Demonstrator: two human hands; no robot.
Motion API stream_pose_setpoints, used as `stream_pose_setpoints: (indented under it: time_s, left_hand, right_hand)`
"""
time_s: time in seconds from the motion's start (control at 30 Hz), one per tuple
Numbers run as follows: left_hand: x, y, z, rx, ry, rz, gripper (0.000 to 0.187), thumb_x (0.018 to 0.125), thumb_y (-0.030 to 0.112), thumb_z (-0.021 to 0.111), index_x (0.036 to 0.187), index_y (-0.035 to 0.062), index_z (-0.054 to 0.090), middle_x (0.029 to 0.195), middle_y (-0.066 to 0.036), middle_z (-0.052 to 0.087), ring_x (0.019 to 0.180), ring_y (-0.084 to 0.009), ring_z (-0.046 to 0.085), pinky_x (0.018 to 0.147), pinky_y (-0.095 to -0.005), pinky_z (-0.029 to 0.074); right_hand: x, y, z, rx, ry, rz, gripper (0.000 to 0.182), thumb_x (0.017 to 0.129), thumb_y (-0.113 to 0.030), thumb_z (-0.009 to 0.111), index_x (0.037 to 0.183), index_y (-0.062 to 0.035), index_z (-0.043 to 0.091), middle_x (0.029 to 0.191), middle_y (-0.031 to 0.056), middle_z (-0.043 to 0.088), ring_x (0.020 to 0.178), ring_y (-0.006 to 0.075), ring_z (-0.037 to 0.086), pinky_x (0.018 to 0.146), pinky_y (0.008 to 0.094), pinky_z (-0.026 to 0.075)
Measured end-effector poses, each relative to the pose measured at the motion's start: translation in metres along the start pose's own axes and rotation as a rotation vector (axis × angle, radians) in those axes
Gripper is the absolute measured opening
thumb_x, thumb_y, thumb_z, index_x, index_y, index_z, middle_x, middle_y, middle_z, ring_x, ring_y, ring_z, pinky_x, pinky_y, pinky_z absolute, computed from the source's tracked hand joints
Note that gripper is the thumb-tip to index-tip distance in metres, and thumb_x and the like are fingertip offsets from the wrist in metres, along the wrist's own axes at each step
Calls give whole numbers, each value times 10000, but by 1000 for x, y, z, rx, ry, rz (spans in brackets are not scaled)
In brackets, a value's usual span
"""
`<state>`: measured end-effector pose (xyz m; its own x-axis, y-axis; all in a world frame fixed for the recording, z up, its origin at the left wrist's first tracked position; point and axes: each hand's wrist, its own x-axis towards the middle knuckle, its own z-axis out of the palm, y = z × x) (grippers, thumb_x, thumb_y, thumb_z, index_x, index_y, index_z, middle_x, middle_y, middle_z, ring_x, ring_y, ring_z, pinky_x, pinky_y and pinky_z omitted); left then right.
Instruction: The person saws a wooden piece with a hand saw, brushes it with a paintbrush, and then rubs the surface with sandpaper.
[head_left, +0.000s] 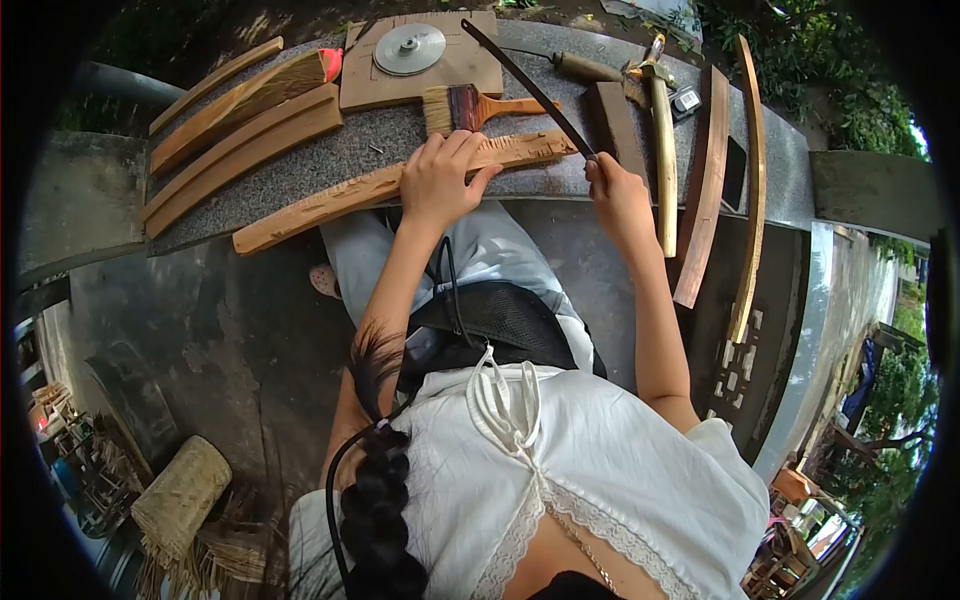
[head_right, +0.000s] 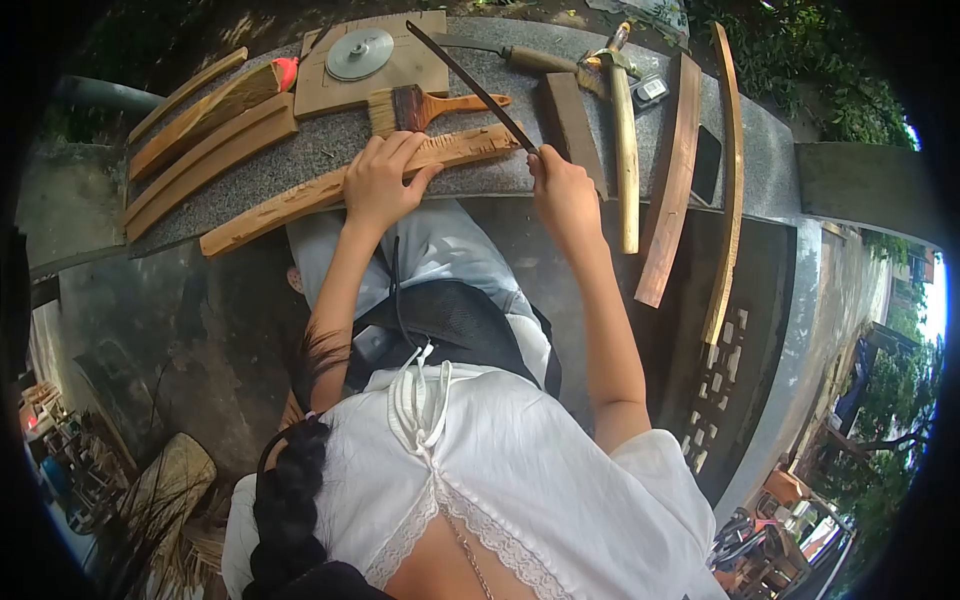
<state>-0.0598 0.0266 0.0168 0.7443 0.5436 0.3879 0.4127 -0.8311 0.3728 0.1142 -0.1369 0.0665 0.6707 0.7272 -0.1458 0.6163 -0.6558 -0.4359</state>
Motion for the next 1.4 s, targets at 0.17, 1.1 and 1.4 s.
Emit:
stream_pose_setpoints:
  time_s: [0.17, 1.1, 1.4]
  left_hand:
    - [-1, -1, 3, 7, 14, 0, 394, 769, 402, 712, 1064, 146, 659, 1024, 38, 639, 850, -204, 589, 747, -348, 504]
    - [-43, -29, -63, -20, 170, -96, 588, 871, 394, 642, 1341, 81, 478, 1099, -84, 574, 1034, -266, 523, 951, -394, 375]
    - [-79, -54, -99, -122, 408, -455, 322, 914, 202, 605, 1212, 79, 600, 1055, -85, 599, 1013, -236, 568, 930, -374, 422]
  right_hand:
    - [33, 3, -3, 100, 119, -182, 242, 965, -243, 507, 881, -29, 583, 840, 212, 626, 815, 424, 603, 717, 488, 464]
    - [145, -52, 48, -290, -51, -473, 298, 740, -352, 747, 930, -124, 725, 976, 144, 669, 942, 339, 654, 797, 445, 534]
    - [116, -87, 8, -411, -47, -495, 291, 829, -374, 680, 969, -121, 711, 899, 106, 696, 868, 286, 665, 767, 406, 520]
